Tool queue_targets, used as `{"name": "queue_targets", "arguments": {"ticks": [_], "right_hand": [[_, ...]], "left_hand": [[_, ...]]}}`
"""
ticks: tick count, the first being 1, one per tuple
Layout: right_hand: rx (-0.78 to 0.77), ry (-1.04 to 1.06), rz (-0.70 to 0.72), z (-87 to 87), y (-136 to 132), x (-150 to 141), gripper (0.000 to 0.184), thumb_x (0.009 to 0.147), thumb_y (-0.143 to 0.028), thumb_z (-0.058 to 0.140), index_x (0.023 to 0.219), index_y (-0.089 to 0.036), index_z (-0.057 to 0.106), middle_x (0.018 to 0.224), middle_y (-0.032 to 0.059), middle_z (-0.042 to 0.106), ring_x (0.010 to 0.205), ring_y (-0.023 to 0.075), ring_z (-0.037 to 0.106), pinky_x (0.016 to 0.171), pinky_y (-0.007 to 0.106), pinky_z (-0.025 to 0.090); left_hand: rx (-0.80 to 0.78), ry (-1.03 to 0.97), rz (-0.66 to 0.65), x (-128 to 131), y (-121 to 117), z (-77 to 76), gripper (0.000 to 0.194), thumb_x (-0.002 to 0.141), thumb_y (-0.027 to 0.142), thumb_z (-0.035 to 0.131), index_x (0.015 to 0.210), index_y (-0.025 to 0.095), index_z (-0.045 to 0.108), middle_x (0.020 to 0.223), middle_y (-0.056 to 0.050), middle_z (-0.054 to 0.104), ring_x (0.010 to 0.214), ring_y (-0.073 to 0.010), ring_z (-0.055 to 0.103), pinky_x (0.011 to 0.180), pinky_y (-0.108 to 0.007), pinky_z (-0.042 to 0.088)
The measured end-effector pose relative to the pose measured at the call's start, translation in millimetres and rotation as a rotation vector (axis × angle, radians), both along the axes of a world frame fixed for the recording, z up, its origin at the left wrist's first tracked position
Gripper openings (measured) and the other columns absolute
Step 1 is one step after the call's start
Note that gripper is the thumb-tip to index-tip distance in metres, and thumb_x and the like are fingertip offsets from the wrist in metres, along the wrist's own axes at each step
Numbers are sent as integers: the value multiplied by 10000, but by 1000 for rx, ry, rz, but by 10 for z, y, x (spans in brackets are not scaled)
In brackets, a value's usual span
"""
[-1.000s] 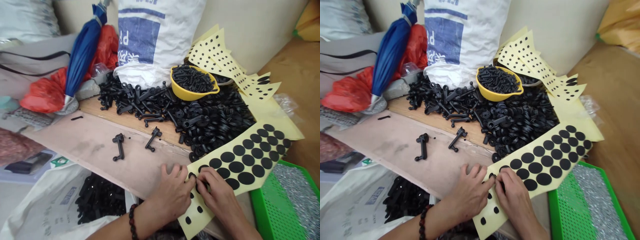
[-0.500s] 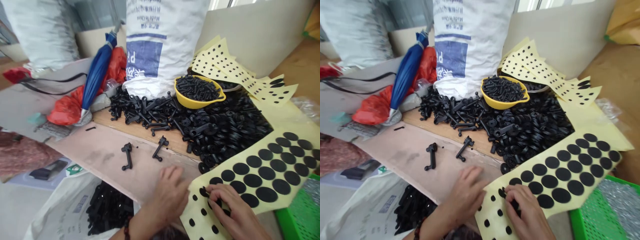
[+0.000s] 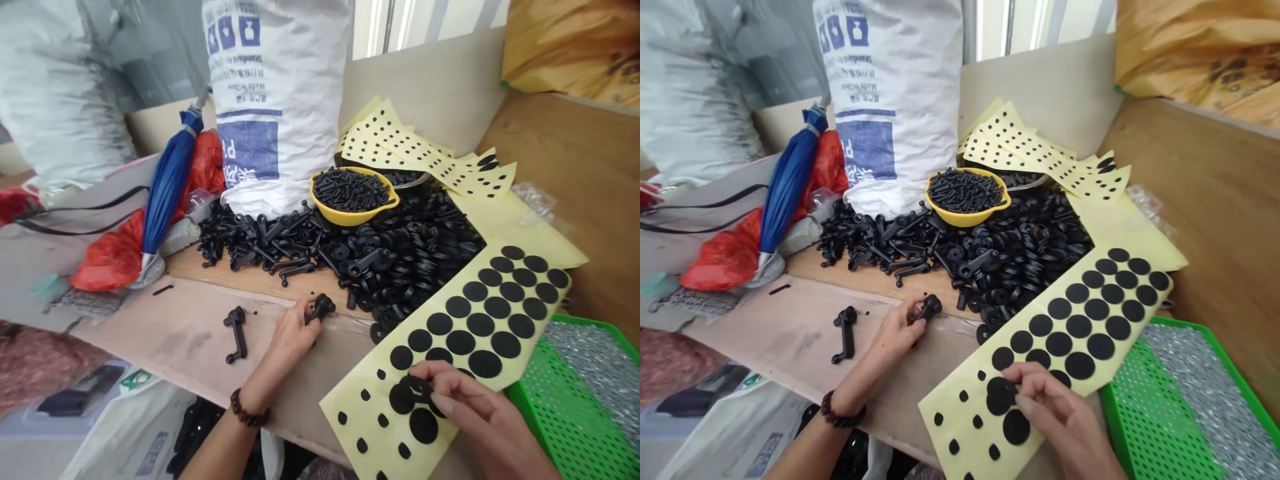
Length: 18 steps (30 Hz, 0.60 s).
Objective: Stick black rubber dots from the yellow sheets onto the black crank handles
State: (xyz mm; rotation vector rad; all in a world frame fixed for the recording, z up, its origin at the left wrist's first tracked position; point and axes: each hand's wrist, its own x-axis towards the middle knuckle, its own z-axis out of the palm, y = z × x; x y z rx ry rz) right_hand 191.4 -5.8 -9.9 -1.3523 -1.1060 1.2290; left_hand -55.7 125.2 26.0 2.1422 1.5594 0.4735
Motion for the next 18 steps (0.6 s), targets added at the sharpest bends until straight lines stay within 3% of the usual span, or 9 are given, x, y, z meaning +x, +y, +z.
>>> {"name": "queue_targets", "arguments": {"ticks": [3,6,9,13,18], "right_hand": [[-5,134,-59,43,-3,5,269,764,-402,681,621,-200,578,953,89,694,843,250,673,659,314,562],[1,168,-80,72,17,-35,270,743,-403,697,611,-197,582,931,93,687,834,254,664,657,326,555],[-7,185,-72,65,20,-71,271,759,-401,680,609,-197,582,913,88,675,842,249,649,677,331,546],[-31,191,-92,16,2,-95,282,758,-407,682,608,-196,570,920,81,665,870,243,632,713,331,533],[-76,244,-98,-33,12,-115,264,745,-393,700,624,-193,578,979,77,660,911,243,628,747,327,523]], "left_hand": [[77,-89,-90,103,-262,-55,483,751,51,433,1207,188,518,848,-21,632,740,-161,590,668,-278,482],[340,66,-370,217,-513,-138,406,829,54,391,1182,185,544,1017,-88,621,850,-194,578,717,-314,483],[398,130,-582,301,-688,-210,277,881,141,443,1099,226,591,1032,-74,613,832,-196,572,700,-310,474],[236,17,-534,367,-750,-236,262,897,160,433,1125,217,550,1050,-68,624,936,-202,591,802,-332,489],[-134,-55,-428,452,-588,-54,461,800,77,428,1252,166,442,1004,-67,662,899,-213,624,773,-329,494]]}}
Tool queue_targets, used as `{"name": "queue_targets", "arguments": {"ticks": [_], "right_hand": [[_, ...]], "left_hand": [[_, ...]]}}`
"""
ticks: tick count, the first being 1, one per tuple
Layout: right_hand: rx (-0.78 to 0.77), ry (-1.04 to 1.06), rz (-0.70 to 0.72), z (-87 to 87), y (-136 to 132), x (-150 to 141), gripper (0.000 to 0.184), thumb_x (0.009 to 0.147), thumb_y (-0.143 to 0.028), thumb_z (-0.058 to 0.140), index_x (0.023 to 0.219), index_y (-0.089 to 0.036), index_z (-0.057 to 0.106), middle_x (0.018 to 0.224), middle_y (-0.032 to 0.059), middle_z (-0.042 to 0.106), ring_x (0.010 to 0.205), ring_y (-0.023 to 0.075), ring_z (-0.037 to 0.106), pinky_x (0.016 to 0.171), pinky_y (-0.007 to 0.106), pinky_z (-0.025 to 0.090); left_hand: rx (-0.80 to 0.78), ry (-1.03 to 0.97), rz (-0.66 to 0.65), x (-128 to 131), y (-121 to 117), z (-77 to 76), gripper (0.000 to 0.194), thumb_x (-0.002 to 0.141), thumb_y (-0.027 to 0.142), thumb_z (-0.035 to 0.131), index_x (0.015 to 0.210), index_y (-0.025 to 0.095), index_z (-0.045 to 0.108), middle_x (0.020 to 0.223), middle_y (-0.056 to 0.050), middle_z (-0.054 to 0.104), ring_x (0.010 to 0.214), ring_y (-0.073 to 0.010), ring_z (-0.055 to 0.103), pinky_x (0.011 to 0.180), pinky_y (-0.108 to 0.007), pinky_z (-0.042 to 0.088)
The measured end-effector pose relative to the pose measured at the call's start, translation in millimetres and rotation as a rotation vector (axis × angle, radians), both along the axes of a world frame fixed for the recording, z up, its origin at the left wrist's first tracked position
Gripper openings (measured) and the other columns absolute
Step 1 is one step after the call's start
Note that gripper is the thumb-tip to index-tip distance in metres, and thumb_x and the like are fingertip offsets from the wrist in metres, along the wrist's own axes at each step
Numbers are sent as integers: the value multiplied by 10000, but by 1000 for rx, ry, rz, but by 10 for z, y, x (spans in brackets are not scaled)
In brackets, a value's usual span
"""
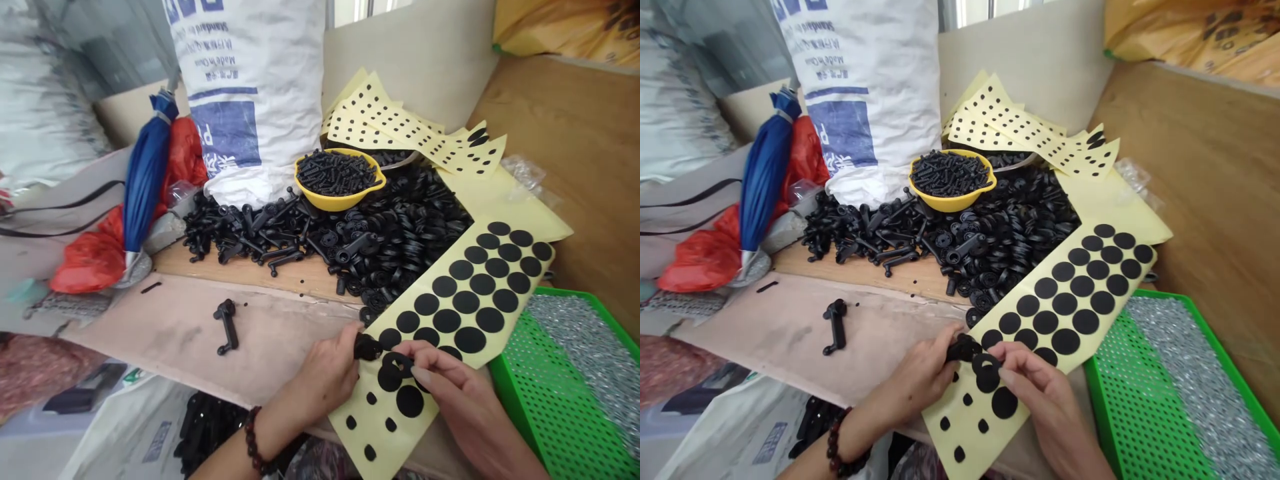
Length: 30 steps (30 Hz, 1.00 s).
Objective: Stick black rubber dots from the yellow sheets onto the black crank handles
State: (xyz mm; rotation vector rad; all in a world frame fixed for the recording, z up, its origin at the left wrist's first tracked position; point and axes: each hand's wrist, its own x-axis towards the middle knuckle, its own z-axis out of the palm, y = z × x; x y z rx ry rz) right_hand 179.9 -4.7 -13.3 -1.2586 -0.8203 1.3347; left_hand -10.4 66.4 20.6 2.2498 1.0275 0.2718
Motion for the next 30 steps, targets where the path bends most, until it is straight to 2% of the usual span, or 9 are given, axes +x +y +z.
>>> {"name": "queue_targets", "arguments": {"ticks": [3,5,8,10,14,21,25,30], "right_hand": [[-31,11,-5,-3,22,-15,260,731,-382,713,614,-187,585,1023,89,647,932,250,621,726,317,520],[-32,22,-7,6,31,-21,256,721,-374,721,604,-188,591,1038,88,644,940,250,618,726,312,513],[-6,22,-15,19,33,-22,244,720,-372,717,603,-195,597,1037,80,645,971,255,604,763,323,502],[-6,11,-8,20,30,-19,242,718,-364,718,594,-197,593,1016,75,644,987,256,590,777,324,492],[-44,34,17,10,28,-18,246,717,-372,724,603,-197,594,1011,74,634,977,254,571,752,312,473],[-88,68,43,-9,25,-26,257,709,-386,736,605,-201,591,1015,55,621,986,232,533,769,279,427],[-99,87,55,-29,17,-26,266,713,-393,734,604,-198,589,1015,49,606,949,222,535,751,276,419],[-108,61,38,-17,16,-42,280,684,-409,751,595,-194,596,1000,57,607,954,234,536,770,287,416]], "left_hand": [[-181,-23,-3,44,134,118,441,728,77,464,1143,199,552,947,-27,662,858,-197,615,743,-296,476],[-336,-83,28,63,184,147,398,681,100,502,1055,203,593,868,2,643,761,-164,592,638,-243,452],[-649,-198,75,79,175,119,467,638,100,491,1087,184,587,783,25,599,588,-100,520,501,-185,378],[-771,-270,101,83,136,76,526,624,83,460,1125,179,590,773,28,587,545,-75,486,487,-170,358],[-789,-310,128,70,82,30,554,607,66,457,1121,186,625,785,32,582,563,-64,446,488,-163,319],[-853,-321,110,55,84,189,367,775,186,481,1103,168,644,806,1,585,602,-85,509,523,-175,354],[-851,-353,101,58,72,209,334,795,208,469,1069,174,659,796,-1,593,580,-91,503,518,-189,345],[-837,-296,110,62,62,249,370,775,210,439,1070,169,659,742,4,564,570,-105,493,524,-204,356]]}}
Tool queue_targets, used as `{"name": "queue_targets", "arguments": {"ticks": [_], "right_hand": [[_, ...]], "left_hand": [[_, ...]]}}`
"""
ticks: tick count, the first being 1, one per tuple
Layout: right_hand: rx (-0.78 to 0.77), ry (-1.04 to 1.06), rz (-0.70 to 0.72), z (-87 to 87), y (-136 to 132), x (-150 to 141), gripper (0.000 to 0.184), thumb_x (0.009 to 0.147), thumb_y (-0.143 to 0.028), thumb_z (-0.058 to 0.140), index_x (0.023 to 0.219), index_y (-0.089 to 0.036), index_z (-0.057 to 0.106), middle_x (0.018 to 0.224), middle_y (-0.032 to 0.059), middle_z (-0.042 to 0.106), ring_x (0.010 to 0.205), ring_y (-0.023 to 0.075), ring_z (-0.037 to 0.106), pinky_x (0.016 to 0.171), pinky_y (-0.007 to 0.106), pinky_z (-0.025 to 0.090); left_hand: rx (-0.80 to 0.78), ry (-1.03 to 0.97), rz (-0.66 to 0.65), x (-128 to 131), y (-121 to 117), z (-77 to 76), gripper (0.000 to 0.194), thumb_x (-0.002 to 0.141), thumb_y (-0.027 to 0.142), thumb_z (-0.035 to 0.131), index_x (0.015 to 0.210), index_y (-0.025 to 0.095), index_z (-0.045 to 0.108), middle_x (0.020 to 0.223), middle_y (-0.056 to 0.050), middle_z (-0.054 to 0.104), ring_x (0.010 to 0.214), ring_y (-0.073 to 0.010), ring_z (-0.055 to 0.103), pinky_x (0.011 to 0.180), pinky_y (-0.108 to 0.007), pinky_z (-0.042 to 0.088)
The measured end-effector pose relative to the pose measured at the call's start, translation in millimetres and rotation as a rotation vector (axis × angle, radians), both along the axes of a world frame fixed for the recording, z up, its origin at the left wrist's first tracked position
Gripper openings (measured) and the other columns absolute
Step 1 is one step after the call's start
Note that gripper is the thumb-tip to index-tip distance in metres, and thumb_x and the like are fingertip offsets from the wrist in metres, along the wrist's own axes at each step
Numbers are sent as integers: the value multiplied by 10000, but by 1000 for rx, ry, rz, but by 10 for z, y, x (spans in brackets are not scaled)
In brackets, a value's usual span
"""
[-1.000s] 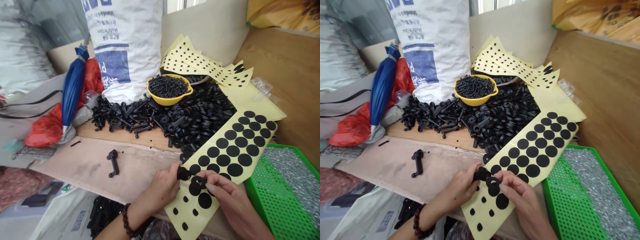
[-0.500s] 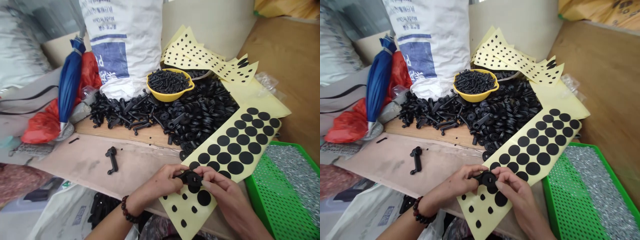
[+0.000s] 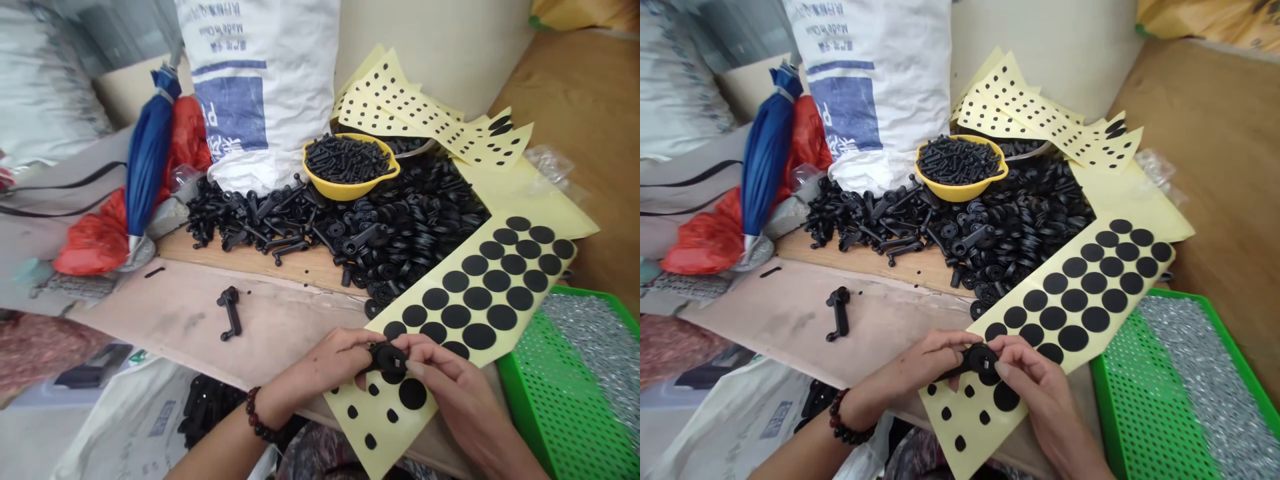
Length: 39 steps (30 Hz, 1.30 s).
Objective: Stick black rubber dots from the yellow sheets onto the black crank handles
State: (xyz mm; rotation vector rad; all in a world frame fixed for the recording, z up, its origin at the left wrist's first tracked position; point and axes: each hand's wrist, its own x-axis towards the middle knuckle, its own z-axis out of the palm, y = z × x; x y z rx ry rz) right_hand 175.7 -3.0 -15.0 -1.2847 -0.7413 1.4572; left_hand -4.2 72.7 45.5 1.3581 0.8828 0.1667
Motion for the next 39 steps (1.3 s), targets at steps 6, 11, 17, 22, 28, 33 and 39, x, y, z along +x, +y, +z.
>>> {"name": "queue_targets", "arguments": {"ticks": [6,11,17,22,28,33,39], "right_hand": [[6,-9,29,-18,-18,22,277,702,-411,745,596,-198,603,1018,50,605,955,217,537,757,263,424],[17,-7,13,-26,-15,8,273,709,-406,740,598,-197,605,998,53,608,960,215,536,753,251,427],[21,-20,1,-16,-18,-11,268,702,-390,746,592,-194,599,975,50,606,890,203,541,701,254,423],[57,-53,-3,-1,-16,-20,266,711,-390,735,593,-198,594,942,50,620,904,210,554,726,262,430],[87,-129,-5,18,-20,-39,249,740,-373,706,608,-198,589,945,56,628,890,206,571,716,262,456],[78,-183,-19,88,-20,-69,260,730,-388,693,597,-195,580,889,69,648,837,208,598,673,264,483],[176,-276,-11,238,4,-146,235,711,-371,682,587,-206,570,812,64,658,727,187,614,579,246,498]], "left_hand": [[18,9,-5,7,-12,48,358,785,211,436,1057,168,665,734,3,554,565,-97,489,511,-192,354],[-11,22,30,8,-32,-20,353,800,237,474,1086,163,667,694,5,559,531,-95,504,465,-177,346],[-26,-62,54,17,-59,-120,347,805,280,557,1112,161,666,613,34,517,506,-79,478,471,-171,387],[-44,-99,94,39,-74,-131,327,790,258,570,1079,143,669,655,30,530,497,-57,447,449,-154,381],[-7,-80,171,32,-134,-237,282,787,282,594,1020,144,673,638,28,538,490,-65,436,446,-168,397],[57,-105,250,35,-192,-260,293,754,251,610,1023,140,650,647,23,549,539,-80,480,506,-180,401],[15,-136,243,57,-203,-185,283,792,323,603,1007,152,667,730,2,603,575,-82,541,549,-188,429]]}}
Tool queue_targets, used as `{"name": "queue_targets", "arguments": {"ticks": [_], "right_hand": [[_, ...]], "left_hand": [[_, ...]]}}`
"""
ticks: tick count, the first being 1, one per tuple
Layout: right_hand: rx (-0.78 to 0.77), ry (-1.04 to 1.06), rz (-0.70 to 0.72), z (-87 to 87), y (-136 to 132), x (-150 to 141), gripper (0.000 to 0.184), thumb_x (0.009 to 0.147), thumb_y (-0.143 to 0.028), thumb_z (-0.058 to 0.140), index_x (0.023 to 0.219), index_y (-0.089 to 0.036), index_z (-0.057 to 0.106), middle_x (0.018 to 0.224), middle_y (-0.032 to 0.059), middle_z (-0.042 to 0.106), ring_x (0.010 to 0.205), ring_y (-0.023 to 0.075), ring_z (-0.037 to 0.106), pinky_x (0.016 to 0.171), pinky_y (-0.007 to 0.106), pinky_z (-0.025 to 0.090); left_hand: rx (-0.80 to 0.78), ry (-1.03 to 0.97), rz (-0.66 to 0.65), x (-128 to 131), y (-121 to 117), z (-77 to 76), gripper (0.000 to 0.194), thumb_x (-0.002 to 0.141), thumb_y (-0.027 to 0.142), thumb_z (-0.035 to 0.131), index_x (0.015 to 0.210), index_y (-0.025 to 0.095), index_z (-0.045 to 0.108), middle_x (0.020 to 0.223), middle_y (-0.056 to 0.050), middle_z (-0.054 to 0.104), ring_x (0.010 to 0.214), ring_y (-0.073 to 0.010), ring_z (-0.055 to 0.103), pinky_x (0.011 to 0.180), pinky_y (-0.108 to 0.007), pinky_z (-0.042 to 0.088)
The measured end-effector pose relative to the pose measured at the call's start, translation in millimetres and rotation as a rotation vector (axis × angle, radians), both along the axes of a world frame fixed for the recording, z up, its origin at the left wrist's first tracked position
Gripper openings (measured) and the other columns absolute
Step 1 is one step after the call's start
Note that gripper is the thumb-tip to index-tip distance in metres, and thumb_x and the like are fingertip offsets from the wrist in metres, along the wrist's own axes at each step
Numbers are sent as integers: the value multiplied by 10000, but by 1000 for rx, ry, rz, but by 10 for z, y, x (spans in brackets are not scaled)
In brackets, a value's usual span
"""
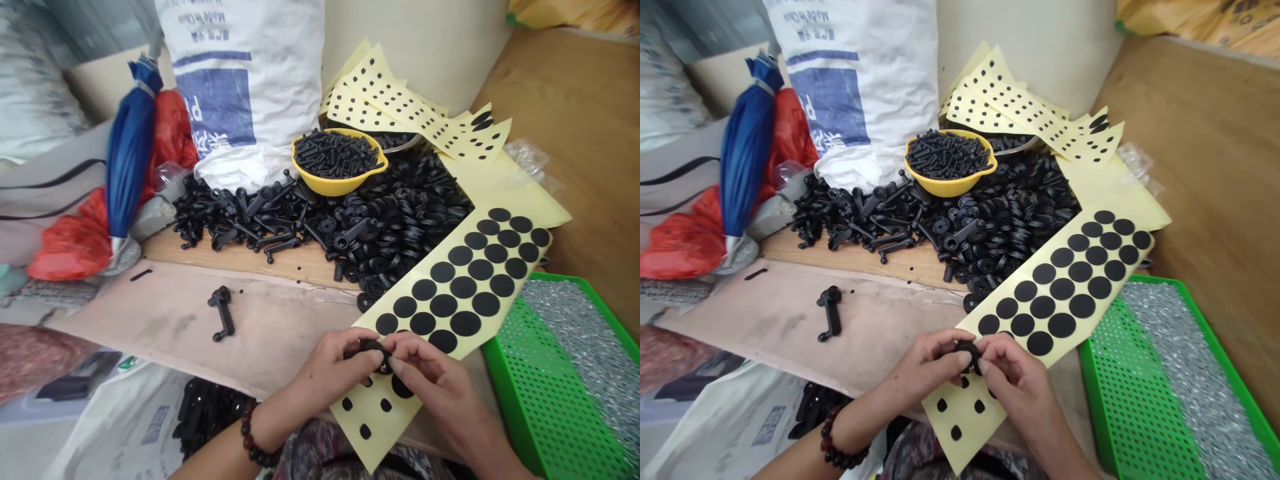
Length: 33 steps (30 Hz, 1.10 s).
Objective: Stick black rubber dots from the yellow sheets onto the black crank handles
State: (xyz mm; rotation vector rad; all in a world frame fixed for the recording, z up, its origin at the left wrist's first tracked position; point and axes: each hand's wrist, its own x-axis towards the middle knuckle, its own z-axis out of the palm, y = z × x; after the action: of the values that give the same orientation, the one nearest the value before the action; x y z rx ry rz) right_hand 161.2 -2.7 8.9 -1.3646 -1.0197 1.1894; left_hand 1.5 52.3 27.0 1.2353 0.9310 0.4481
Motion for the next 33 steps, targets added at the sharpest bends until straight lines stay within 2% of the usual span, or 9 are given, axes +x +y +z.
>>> {"name": "queue_targets", "arguments": {"ticks": [2,5,10,13,18,21,25,28,33], "right_hand": [[23,-4,19,37,10,-19,226,709,-369,683,594,-208,574,796,62,657,704,183,617,565,245,505],[28,7,30,66,14,-28,217,702,-362,684,595,-208,574,779,58,653,683,179,621,555,244,505],[-9,32,43,28,-21,-23,231,706,-370,682,607,-209,550,778,47,655,693,182,630,573,251,514],[-20,58,61,-24,-48,-25,213,755,-397,669,689,-219,572,823,42,671,725,179,638,600,253,521],[33,87,43,-42,-87,-43,298,771,-511,650,742,-223,578,806,49,662,701,181,639,601,265,533],[55,71,109,-30,-123,-67,277,820,-505,605,843,-228,599,801,40,651,701,178,629,608,263,527],[55,-46,90,-32,-164,-104,240,897,-458,512,971,-255,617,795,11,636,684,167,610,606,251,505],[147,-199,100,-27,-175,-135,231,947,-376,429,1000,-281,632,805,6,639,677,160,613,612,240,493],[375,-326,298,98,-232,-288,303,953,-207,383,1182,-320,546,1012,18,656,899,163,643,772,239,508]], "left_hand": [[-33,-20,0,16,4,18,296,786,369,621,972,147,682,739,-3,614,556,-75,535,524,-181,426],[-51,-22,33,38,-3,17,314,749,395,667,925,136,679,628,22,575,494,-68,512,465,-166,393],[-48,-21,86,55,-43,-52,346,694,426,716,870,133,662,527,51,524,423,-56,469,411,-158,377],[-126,-48,123,61,-67,-57,400,661,466,735,863,131,652,512,51,532,395,-54,464,394,-161,388],[-320,-146,231,82,-111,43,392,622,454,760,797,132,621,533,11,603,396,-67,493,404,-169,390],[-372,-204,263,99,-164,69,359,638,427,755,790,131,620,539,3,608,403,-76,499,404,-173,373],[-293,-273,262,98,-290,35,356,725,434,716,905,136,645,648,4,617,481,-77,536,476,-183,408],[-184,-291,224,62,-393,20,405,760,419,701,1052,149,624,683,20,594,525,-74,537,538,-193,430],[-103,-187,253,-131,-522,49,426,719,353,724,1074,147,610,791,-12,609,613,-97,512,535,-196,435]]}}
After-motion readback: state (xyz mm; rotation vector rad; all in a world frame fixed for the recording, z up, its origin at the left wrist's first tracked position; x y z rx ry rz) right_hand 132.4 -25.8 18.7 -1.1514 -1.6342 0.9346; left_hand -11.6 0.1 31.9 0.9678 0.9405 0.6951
